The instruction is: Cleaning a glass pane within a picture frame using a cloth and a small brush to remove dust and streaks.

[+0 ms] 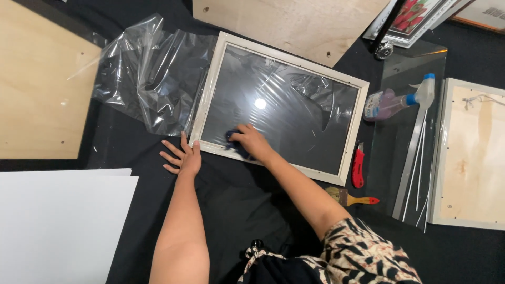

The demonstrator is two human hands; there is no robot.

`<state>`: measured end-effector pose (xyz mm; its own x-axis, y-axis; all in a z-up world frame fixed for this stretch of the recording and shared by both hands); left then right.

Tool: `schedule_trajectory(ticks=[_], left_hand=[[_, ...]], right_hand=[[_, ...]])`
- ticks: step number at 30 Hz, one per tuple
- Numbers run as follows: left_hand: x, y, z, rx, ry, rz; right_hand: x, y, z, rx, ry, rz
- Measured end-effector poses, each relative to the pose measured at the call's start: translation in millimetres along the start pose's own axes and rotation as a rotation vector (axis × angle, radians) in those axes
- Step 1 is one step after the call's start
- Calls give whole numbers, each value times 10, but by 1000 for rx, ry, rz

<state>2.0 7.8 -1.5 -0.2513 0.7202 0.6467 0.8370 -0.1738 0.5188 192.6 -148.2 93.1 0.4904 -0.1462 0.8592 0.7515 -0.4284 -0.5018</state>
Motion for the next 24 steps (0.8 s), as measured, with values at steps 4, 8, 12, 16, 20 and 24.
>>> schedule_trajectory(ticks=[4, 8, 12, 16, 20, 24], left_hand=[[-4, 8, -12, -3, 3, 7], [4, 35, -29, -5, 13, 2], [-9, 12, -16, -10, 15, 8], [-32, 7, -4, -4, 30, 9], [-44, 4, 8, -17, 49, 31], [26, 89, -105, -32, 56, 16]], right_hand=[[108, 976, -917, -162, 57, 4], [435, 1713, -1874, -537, 256, -99], [305, 1842, -2035, -811, 498, -42], [-115, 1034, -1123, -708, 497, -33], [-550, 250, -174, -430, 360, 65], [-656, 145, 86, -296, 207, 46]])
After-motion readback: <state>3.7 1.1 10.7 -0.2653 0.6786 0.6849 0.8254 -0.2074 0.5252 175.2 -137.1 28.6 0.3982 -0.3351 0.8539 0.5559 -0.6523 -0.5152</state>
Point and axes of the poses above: each hand's wrist, its own z-axis towards the middle knuckle, its own x-axis out of the back of the hand, y = z × x, the point moved 1 cm from there along z, towards the middle knuckle, and after that the axes turned 13 degrees about -x, right-handed, at the moved point
